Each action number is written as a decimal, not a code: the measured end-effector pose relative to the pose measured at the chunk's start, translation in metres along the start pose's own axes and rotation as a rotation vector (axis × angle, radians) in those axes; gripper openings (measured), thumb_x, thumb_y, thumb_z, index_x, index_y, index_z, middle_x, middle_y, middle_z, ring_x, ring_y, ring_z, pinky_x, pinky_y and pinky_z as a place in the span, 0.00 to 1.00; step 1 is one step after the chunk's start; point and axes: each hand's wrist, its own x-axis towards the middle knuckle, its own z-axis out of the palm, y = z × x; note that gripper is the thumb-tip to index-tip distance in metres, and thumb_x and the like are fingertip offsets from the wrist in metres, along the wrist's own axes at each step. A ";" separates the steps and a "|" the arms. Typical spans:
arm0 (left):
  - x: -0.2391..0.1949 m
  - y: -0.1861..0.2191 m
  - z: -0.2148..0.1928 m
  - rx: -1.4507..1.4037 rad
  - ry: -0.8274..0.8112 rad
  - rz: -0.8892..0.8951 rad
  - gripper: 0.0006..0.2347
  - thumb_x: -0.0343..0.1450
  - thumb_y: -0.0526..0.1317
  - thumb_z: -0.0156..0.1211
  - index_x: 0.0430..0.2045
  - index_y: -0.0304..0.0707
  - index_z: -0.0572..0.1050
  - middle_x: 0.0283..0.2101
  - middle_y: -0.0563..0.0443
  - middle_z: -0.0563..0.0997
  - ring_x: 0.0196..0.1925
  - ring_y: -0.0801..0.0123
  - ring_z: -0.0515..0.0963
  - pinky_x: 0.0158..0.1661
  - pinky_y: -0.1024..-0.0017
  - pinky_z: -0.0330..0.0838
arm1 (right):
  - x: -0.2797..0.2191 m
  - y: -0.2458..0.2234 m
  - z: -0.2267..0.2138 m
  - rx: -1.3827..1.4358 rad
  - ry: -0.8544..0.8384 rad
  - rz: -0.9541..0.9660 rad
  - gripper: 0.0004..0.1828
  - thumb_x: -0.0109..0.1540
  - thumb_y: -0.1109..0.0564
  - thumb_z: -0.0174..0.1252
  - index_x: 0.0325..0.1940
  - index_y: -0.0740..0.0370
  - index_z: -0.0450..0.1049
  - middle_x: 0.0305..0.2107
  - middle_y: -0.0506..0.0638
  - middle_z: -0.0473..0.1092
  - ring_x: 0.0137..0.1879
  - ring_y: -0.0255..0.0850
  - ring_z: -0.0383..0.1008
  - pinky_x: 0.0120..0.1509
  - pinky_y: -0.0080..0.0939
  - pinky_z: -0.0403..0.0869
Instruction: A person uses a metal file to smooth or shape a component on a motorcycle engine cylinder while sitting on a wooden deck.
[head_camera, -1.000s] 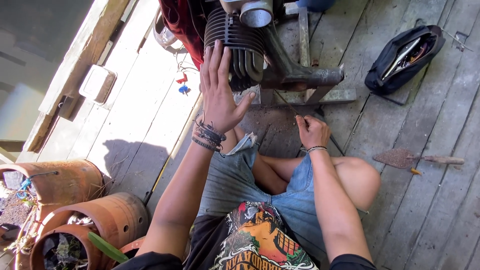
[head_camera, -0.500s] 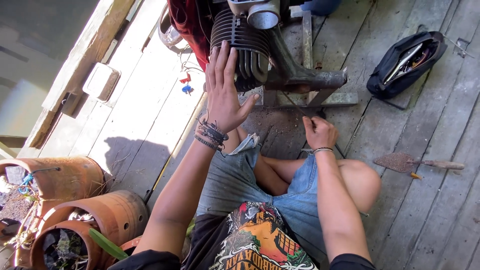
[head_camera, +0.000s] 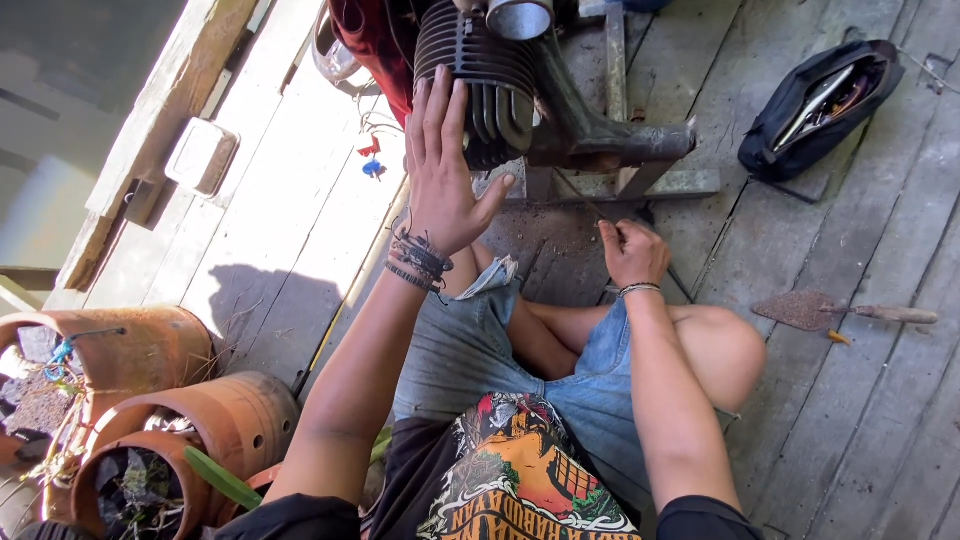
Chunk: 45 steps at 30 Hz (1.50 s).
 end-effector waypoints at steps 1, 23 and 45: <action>-0.004 -0.001 -0.002 0.003 -0.001 -0.002 0.39 0.74 0.59 0.56 0.75 0.41 0.45 0.80 0.43 0.44 0.84 0.50 0.40 0.82 0.47 0.37 | -0.002 -0.008 0.002 0.003 -0.003 -0.001 0.29 0.69 0.35 0.53 0.30 0.61 0.80 0.24 0.51 0.75 0.24 0.52 0.71 0.29 0.50 0.66; 0.002 -0.001 -0.005 0.030 -0.042 -0.001 0.41 0.72 0.54 0.62 0.75 0.39 0.45 0.79 0.41 0.43 0.83 0.48 0.40 0.81 0.45 0.37 | -0.003 -0.024 0.005 0.016 0.020 0.002 0.25 0.68 0.39 0.56 0.33 0.63 0.80 0.31 0.53 0.79 0.29 0.56 0.76 0.33 0.51 0.71; -0.001 0.006 -0.006 0.040 -0.046 -0.052 0.43 0.68 0.51 0.67 0.75 0.41 0.45 0.79 0.44 0.44 0.83 0.51 0.40 0.81 0.46 0.38 | -0.012 -0.029 -0.002 0.027 0.012 0.035 0.21 0.67 0.44 0.57 0.27 0.60 0.76 0.24 0.51 0.75 0.26 0.56 0.71 0.30 0.52 0.68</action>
